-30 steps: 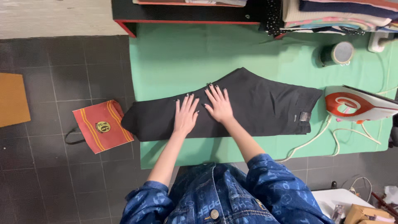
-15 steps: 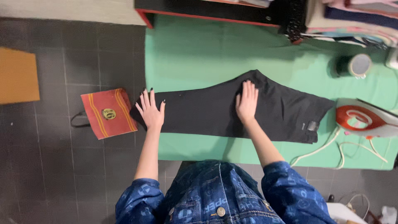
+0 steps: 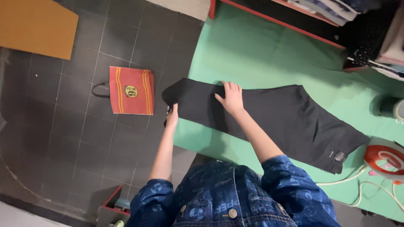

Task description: The person irons a pair of black trousers on a green table, folds the legs together and in half, and then places the folded garment on a stack of clothes.

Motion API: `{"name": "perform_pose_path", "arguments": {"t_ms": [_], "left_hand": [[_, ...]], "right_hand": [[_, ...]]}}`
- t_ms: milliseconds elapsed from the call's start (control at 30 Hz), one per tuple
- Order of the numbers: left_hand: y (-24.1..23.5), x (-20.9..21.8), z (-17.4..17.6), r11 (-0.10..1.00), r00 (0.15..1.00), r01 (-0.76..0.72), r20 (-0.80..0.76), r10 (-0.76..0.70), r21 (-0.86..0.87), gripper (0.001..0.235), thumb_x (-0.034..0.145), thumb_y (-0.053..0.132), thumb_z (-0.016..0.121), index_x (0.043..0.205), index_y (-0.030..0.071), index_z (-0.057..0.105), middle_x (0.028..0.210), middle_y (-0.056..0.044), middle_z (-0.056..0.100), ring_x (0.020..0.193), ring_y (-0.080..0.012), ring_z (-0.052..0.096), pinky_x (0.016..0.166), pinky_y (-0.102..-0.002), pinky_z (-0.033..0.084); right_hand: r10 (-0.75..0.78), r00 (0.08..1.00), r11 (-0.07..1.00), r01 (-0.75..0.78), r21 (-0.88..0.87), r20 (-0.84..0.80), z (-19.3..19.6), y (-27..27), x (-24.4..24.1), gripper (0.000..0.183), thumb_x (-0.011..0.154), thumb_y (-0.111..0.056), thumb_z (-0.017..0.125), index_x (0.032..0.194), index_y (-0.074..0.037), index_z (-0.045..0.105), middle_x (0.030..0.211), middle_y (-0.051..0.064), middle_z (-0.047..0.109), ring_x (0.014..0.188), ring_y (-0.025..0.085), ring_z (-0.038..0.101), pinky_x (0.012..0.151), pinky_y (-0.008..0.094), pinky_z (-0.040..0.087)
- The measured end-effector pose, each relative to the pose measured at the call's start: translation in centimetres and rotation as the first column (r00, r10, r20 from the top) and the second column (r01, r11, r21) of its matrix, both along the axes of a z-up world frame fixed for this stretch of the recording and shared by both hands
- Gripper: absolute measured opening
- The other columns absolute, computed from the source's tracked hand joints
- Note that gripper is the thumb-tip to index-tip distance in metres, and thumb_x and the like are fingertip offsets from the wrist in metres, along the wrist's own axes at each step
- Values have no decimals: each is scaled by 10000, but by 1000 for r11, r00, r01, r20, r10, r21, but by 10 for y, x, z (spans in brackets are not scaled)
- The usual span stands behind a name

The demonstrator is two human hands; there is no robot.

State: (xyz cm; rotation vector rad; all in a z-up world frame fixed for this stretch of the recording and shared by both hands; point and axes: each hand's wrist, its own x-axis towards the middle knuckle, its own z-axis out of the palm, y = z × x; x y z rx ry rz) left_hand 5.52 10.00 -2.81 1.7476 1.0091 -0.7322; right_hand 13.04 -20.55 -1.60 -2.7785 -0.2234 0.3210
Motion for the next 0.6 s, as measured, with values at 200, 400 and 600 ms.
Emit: {"name": "perform_pose_path", "arguments": {"t_ms": [200, 400, 600], "left_hand": [[1, 15, -8, 588, 733, -612, -100, 673, -529, 863, 878, 405, 831, 1543, 79, 389, 1593, -178, 369, 1500, -283, 322, 1208, -442, 342], [12, 37, 30, 221, 426, -720, -168, 889, -658, 740, 852, 193, 891, 1436, -35, 496, 1470, -250, 484, 1378, -308, 490, 1155, -415, 449], [22, 46, 118, 317, 473, -575, 11, 881, -754, 670, 932, 117, 818, 1492, 110, 450, 1559, -197, 422, 1451, -350, 405, 1216, -528, 341]], "right_hand": [[48, 971, 999, -41, 34, -236, -7, 22, 23, 640, 859, -636, 714, 1293, -224, 489, 1238, 18, 655, 1204, 223, 630, 1109, 485, 334], [50, 958, 977, 12, 212, -283, 0, 16, 30, 605, 871, -602, 732, 1270, -163, 613, 1277, 24, 678, 1253, 246, 621, 1146, 507, 322], [85, 974, 951, -17, 309, -208, 24, 3, 23, 438, 924, -488, 755, 1147, -129, 644, 1180, 40, 682, 1269, 271, 601, 1150, 564, 307]]}}
